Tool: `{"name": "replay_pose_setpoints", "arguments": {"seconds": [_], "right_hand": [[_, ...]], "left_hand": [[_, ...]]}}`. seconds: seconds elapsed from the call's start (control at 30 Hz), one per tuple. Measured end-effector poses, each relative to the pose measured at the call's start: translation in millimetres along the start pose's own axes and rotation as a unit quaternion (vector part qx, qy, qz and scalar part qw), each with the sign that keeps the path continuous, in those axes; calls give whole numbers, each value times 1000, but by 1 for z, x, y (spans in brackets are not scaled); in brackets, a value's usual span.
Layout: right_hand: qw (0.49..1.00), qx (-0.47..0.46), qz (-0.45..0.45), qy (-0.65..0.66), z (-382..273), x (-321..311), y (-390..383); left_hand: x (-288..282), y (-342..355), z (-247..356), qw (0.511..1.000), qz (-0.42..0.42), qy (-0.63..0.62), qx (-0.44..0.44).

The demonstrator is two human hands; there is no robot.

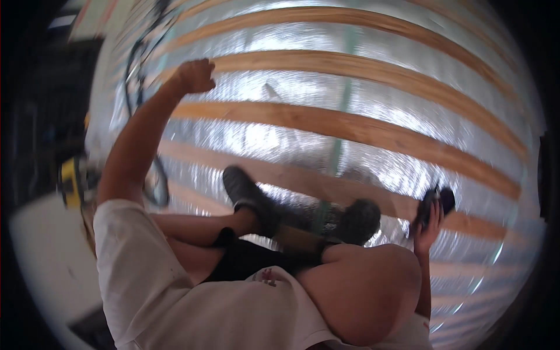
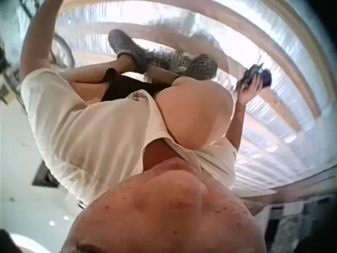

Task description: The person wipes and presses down wood slats and reflective insulation elements on a floor by hand using a cloth. They then move a vacuum cleaner head over parts of the flooring and continue pressing the slats into place.

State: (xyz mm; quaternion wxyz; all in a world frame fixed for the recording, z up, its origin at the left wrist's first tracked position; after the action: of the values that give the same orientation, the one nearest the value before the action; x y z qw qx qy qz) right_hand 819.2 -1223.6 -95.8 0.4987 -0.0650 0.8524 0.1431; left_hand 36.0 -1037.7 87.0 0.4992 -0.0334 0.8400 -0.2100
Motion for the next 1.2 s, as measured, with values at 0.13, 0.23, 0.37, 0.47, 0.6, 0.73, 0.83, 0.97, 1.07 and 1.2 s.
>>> {"name": "replay_pose_setpoints", "arguments": {"seconds": [0.13, 0.23, 0.37, 0.47, 0.6, 0.73, 0.83, 0.97, 1.07, 1.2], "right_hand": [[960, -206, -174, -74, 41, 24, -38], [904, -288, -312, -49, 7, 38, -13], [873, -368, -322, 0, -106, 48, 37], [843, -425, -327, 50, -145, 76, 47], [841, -447, -302, 29, -142, 77, 47], [853, -421, -293, 94, -136, 85, 43], [866, -393, -301, 67, -121, 93, 35], [849, -382, -365, 14, -102, 98, 27], [841, -410, -354, 16, -123, 90, 27], [852, -408, -328, -6, -142, 95, 26]], "left_hand": [[-14, -113, -43, 978, -99, 39, -177], [-15, -191, -46, 965, -96, -5, -243], [-5, -277, -25, 966, -97, -59, -234], [8, -342, -1, 946, -128, -130, -266], [11, -436, 19, 903, -212, -148, -343], [34, -532, 51, 852, -275, -163, -414], [80, -579, 112, 816, -303, -231, -435], [134, -583, 194, 803, -294, -324, -406], [201, -601, 244, 800, -226, -396, -390], [271, -620, 253, 807, -218, -403, -372]]}}
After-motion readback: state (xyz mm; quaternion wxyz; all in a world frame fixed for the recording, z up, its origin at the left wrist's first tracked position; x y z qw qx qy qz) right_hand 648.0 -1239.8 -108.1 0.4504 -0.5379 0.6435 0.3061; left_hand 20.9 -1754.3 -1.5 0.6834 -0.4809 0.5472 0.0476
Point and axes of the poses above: each hand's wrist, its own y-axis towards the middle knuckle, its own x-axis out of the palm, z = x × y, the point moved 4 cm from there along y, towards the middle knuckle, and after that the axes turned 3 degrees about z, right-handed, at the moved point
